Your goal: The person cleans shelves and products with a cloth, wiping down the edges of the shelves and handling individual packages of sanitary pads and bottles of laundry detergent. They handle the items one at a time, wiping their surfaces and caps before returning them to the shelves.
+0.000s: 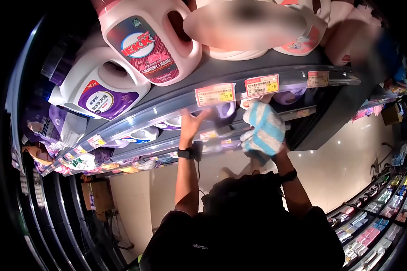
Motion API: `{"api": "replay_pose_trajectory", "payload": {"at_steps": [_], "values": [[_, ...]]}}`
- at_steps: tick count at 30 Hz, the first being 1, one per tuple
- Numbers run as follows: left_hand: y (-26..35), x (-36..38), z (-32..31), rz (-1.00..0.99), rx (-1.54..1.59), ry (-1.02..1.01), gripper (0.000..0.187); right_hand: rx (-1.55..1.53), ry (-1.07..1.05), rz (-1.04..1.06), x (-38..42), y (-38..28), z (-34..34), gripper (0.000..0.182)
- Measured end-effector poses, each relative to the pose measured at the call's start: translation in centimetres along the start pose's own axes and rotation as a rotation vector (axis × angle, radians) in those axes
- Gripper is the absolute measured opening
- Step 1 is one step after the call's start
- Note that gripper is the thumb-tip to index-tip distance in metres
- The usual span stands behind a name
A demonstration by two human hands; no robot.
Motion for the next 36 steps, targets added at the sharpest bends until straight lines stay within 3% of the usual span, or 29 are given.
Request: {"api": "replay_pose_trajectory", "payload": {"at_steps": [5,9,12,14,16,17,18,20,23,25,27,28,30,32,35,36], "values": [[0.1,-0.2,-0.6,0.080,0.252,-0.069,0.034,0.194,0.046,0.116,-2.9,-0.3,-3.5,0.032],[-1.3,-0.6,0.5,-0.031,0.065,-0.185,0.024,0.278,-0.011,0.280,-4.7,-4.4,-10.6,0.019],[-1.0,-0.5,1.3,-0.023,-0.162,-0.275,0.027,0.297,-0.088,0.319,-6.3,-7.4,-15.9,0.014],[-1.0,-0.6,1.5,0.003,-0.196,-0.270,0.028,0.393,-0.084,0.382,-8.0,-6.8,-17.6,0.020],[-1.2,-0.8,1.9,0.074,-0.108,-0.256,0.026,0.753,-0.059,0.636,-8.8,-7.8,-19.7,0.028],[-1.5,-0.6,1.9,0.138,-0.056,-0.225,0.025,0.755,-0.084,0.624,-9.2,-7.9,-20.5,0.034],[-1.7,-0.5,2.0,0.203,-0.002,-0.194,0.025,0.847,-0.032,0.694,-10.3,-5.0,-19.1,0.037],[-1.1,-0.9,2.0,0.198,-0.044,-0.217,0.030,0.846,0.006,0.659,-11.2,-2.7,-17.5,0.039],[-0.1,-0.7,1.9,0.101,-0.002,-0.305,0.033,0.757,-0.076,0.410,-11.9,-0.4,-14.5,0.036],[0.5,-0.2,1.8,0.005,0.009,-0.381,0.039,0.008,0.020,0.092,-11.6,2.1,-12.8,0.027],[0.8,0.3,1.6,-0.064,0.060,-0.422,0.046,-0.259,0.045,-0.098,-10.9,3.3,-11.8,0.023],[0.8,0.7,1.4,-0.046,0.104,-0.392,0.048,-0.184,0.013,-0.102,-10.7,3.1,-11.6,0.022],[1.0,1.5,1.0,-0.014,0.192,-0.330,0.053,-0.015,-0.065,-0.006,-10.0,2.4,-12.0,0.021],[1.2,1.5,1.0,-0.056,0.021,-0.209,0.050,0.177,-0.160,0.203,-9.4,1.1,-13.7,0.021],[1.9,2.1,1.0,-0.127,-0.176,-0.091,0.050,0.411,-0.215,0.437,-6.9,-7.1,-19.7,0.030],[1.8,2.4,0.8,-0.111,-0.140,-0.097,0.050,0.678,-0.261,0.576,-6.2,-8.4,-20.8,0.036]]}}
Point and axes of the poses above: each hand's wrist, its own x-axis away from the middle knuckle, its own z-axis out of the back of the hand, y = z × x, the point moved 5 cm from there along -x, towards the middle knuckle
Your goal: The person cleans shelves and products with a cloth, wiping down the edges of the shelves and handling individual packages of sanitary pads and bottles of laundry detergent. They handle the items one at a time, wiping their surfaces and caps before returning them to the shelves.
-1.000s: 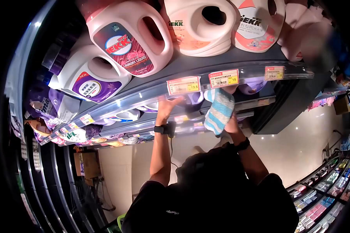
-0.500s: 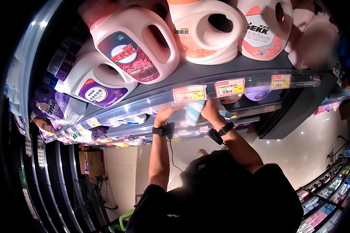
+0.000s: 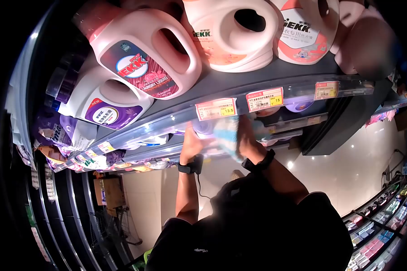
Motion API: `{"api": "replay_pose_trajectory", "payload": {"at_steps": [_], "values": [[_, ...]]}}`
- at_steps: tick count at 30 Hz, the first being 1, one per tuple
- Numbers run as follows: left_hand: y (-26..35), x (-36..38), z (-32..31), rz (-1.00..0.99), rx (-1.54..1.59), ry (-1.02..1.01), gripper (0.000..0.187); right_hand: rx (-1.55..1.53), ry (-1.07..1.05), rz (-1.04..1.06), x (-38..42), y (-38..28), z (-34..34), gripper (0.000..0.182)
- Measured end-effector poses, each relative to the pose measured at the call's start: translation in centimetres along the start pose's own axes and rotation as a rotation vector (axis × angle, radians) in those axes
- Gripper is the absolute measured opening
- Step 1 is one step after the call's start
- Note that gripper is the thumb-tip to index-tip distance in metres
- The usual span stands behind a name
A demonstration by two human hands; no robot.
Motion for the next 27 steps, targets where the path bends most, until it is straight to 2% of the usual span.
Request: {"api": "replay_pose_trajectory", "payload": {"at_steps": [2,4,6,7,9,10,11,12,13,14,15,17,19,22,23,24,25,26,27], "values": [[-0.1,0.6,-0.3,0.027,0.074,-0.008,0.052,0.407,-0.035,0.302,-0.7,-3.6,-0.6,0.047],[1.2,0.9,-0.5,0.037,0.151,-0.007,0.058,0.406,-0.101,0.338,-0.9,-4.5,-1.1,0.050],[1.2,1.5,-0.7,0.048,0.207,0.038,0.067,0.403,-0.068,0.422,-0.5,-5.2,-1.1,0.048],[1.2,1.6,-0.7,0.051,0.235,0.062,0.071,0.372,-0.063,0.389,-0.4,-4.8,-1.1,0.048],[1.9,1.8,-0.8,0.036,0.185,0.006,0.075,0.313,-0.049,0.322,0.1,-3.2,-0.8,0.047],[2.4,1.8,-0.8,0.027,0.160,-0.024,0.077,0.411,0.020,0.424,0.7,-2.6,-0.3,0.045],[3.2,1.6,-0.7,-0.038,0.095,0.009,0.081,0.394,0.039,0.414,2.0,-0.1,0.2,0.043],[2.4,1.8,-0.9,-0.014,0.141,0.037,0.083,0.376,0.059,0.405,3.8,2.8,0.6,0.042],[1.0,2.0,-1.2,0.008,0.187,0.064,0.085,0.076,0.094,0.083,4.9,6.4,1.1,0.036],[1.7,1.8,-1.3,-0.016,0.176,0.085,0.088,-0.524,0.093,-0.294,6.8,11.1,0.1,0.030],[2.4,1.7,-1.4,-0.040,0.164,0.107,0.092,-1.133,0.346,-0.652,9.4,15.7,-1.0,0.033],[1.6,1.9,-1.5,-0.027,0.162,0.100,0.090,-1.433,0.265,-0.649,9.4,16.3,-1.4,0.036],[2.4,1.8,-1.6,-0.002,0.202,0.096,0.090,-1.541,-0.086,-0.447,8.2,14.9,-1.2,0.031],[1.8,2.2,-1.3,0.067,0.290,0.093,0.086,-1.162,-0.048,-0.612,8.2,13.3,-0.9,0.032],[0.2,2.6,-1.0,0.089,0.308,0.087,0.084,-1.487,-0.055,-0.554,6.9,11.5,-1.8,0.027],[-0.7,2.7,-0.8,0.111,0.326,0.080,0.081,-1.146,-0.045,-0.440,5.9,9.6,-1.4,0.022],[1.4,2.6,-1.0,0.194,0.501,0.041,0.073,-0.729,-0.021,-0.353,5.0,7.8,-0.9,0.020],[0.8,2.7,-0.8,0.169,0.436,0.059,0.073,-0.364,0.031,-0.305,4.1,6.0,-0.5,0.021],[-0.6,2.8,-0.5,0.142,0.373,0.077,0.073,-0.172,0.022,-0.170,3.0,3.3,-0.5,0.026]]}}
Point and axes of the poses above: each hand's wrist, its own x-axis away from the middle knuckle, its own z-axis out of the back of the hand, y = z × x, the point moved 5 cm from there along -x, towards the middle knuckle
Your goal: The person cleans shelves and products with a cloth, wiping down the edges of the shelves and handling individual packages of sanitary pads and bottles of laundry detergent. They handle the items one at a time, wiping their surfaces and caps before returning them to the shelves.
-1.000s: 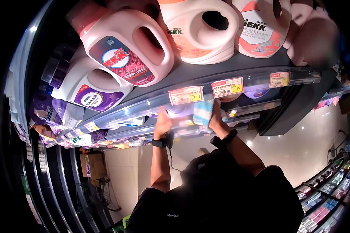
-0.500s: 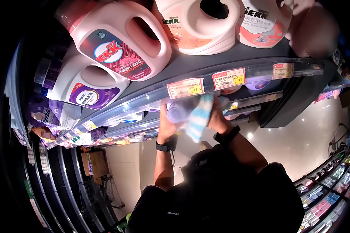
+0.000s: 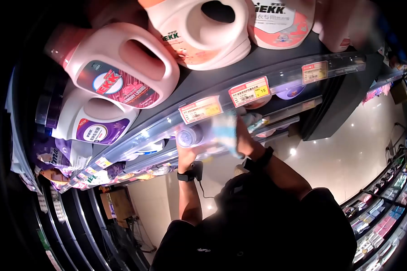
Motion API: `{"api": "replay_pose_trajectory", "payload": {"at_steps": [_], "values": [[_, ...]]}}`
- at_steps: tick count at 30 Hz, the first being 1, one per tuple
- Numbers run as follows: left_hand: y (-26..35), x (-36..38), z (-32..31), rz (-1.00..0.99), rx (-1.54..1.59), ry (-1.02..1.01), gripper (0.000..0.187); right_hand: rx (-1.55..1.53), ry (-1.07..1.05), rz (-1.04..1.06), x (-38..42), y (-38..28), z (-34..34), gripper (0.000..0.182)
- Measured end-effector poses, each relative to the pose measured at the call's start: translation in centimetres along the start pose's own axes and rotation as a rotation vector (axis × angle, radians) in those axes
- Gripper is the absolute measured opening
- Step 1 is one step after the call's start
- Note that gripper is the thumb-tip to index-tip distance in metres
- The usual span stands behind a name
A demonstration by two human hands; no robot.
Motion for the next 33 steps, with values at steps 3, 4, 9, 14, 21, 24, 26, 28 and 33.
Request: {"api": "replay_pose_trajectory", "payload": {"at_steps": [3,4,9,14,21,24,26,28,33], "values": [[-0.8,-0.3,1.0,0.001,-0.124,-0.039,0.069,0.402,-0.049,0.349,-1.5,-7.3,-0.9,0.032],[-0.1,-0.2,0.6,0.002,-0.095,-0.031,0.068,0.467,-0.053,0.371,-1.4,-6.5,-1.3,0.036],[0.7,-0.6,-0.6,-0.048,-0.137,-0.019,0.063,0.121,0.149,0.110,0.6,2.0,0.8,0.024],[2.5,-0.9,-1.5,0.017,-0.122,-0.001,0.058,-1.243,-0.197,-0.393,4.6,14.9,1.1,0.021],[1.1,-1.3,-0.7,0.034,-0.158,0.045,0.032,-0.472,-0.009,-0.114,0.7,2.4,-0.7,0.021],[2.0,-1.2,-1.1,0.093,-0.145,0.009,0.028,0.407,0.038,0.333,-1.4,-5.3,0.0,0.033],[1.3,-1.5,-0.8,0.042,-0.164,0.004,0.025,0.446,0.082,0.413,-1.7,-6.1,0.1,0.034],[1.5,-1.7,-1.0,0.040,-0.171,-0.006,0.022,0.296,0.168,0.353,-1.8,-5.5,0.5,0.036],[2.3,-2.2,-1.5,0.014,-0.193,0.027,0.024,-0.775,0.265,-0.429,3.0,13.8,0.0,0.027]]}}
Point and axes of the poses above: each hand's wrist, its own x-axis away from the middle knuckle, its own z-axis out of the back of the hand, y = z × x, the point moved 5 cm from there along -x, towards the middle knuckle
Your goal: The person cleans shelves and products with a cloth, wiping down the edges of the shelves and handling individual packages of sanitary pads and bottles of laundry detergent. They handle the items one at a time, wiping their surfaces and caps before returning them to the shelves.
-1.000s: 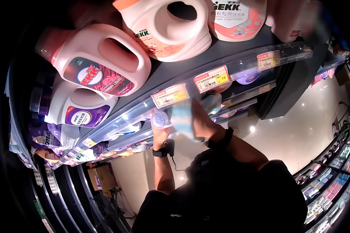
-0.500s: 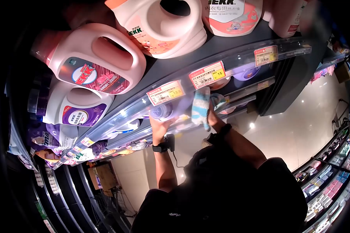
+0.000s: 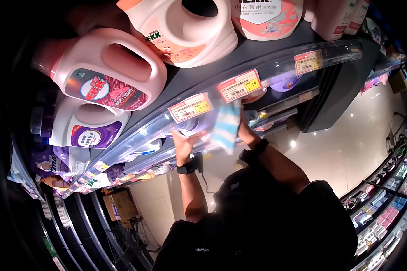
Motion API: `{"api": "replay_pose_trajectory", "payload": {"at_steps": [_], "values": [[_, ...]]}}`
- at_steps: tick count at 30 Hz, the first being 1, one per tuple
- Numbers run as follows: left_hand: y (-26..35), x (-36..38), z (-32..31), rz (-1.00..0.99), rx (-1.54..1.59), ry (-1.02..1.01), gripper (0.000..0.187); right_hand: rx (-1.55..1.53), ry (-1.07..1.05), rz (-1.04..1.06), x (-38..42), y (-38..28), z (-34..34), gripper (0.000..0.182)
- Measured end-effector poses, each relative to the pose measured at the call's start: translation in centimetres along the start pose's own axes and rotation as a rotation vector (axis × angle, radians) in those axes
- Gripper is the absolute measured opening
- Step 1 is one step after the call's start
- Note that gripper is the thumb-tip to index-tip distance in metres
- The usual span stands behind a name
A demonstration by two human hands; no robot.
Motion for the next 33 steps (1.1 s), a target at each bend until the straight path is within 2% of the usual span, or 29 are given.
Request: {"api": "replay_pose_trajectory", "payload": {"at_steps": [3,5,6,8,9,11,14,16,19,22,25,28,30,32,33], "values": [[0.3,-0.3,0.0,0.033,0.020,-0.003,0.025,-0.532,-0.354,-0.339,0.2,-0.7,-2.4,0.037],[0.2,-0.4,0.0,0.054,0.005,-0.008,0.025,-0.531,-0.375,-0.304,0.5,-1.1,-3.3,0.039],[-0.1,-0.5,0.1,0.058,-0.009,-0.009,0.025,-0.218,-0.133,-0.279,1.5,-2.8,-4.2,0.041],[-0.3,-0.7,0.2,0.050,-0.012,-0.006,0.024,-0.413,-0.360,-0.255,1.3,-2.3,-5.6,0.030],[-0.4,-0.7,0.2,0.040,0.001,0.000,0.023,0.217,-0.292,0.120,1.5,-5.3,-7.4,0.023],[-1.4,-0.5,0.5,0.060,0.035,-0.047,0.026,0.866,-0.261,0.574,2.9,-10.7,-12.9,0.015],[-2.4,-0.1,1.1,0.022,-0.046,0.016,0.025,1.118,-0.311,0.971,5.1,-16.1,-18.4,0.023],[-3.1,0.0,1.3,-0.008,-0.073,0.041,0.026,1.065,-0.317,0.894,4.4,-14.7,-17.3,0.023],[0.3,0.1,0.0,-0.060,0.000,0.003,0.024,1.110,-0.267,0.879,3.4,-12.6,-14.3,0.023],[-0.8,0.1,0.2,0.010,-0.001,0.004,0.021,1.064,-0.260,0.882,3.2,-12.8,-11.7,0.039],[-0.2,0.1,0.1,0.011,-0.015,-0.006,0.021,0.755,-0.236,0.546,1.7,-9.8,-6.1,0.038],[-0.5,-0.1,0.6,0.038,-0.009,-0.059,0.021,0.229,-0.174,-0.039,0.3,-6.7,-2.7,0.025],[-0.5,-0.3,0.6,0.009,-0.004,-0.070,0.022,0.155,-0.049,-0.120,0.4,-5.1,-2.3,0.022],[-0.5,-0.3,0.6,0.052,-0.025,-0.055,0.023,0.093,-0.073,-0.206,-0.1,-4.3,-2.4,0.026],[-0.5,-0.2,0.5,0.069,-0.021,-0.053,0.023,0.114,-0.067,-0.142,0.2,-4.4,-3.3,0.030]]}}
Point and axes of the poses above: each hand's wrist, its own x-axis away from the middle knuckle, its own z-axis out of the back of the hand, y = z × x, the point moved 5 cm from there along -x, towards the middle knuckle
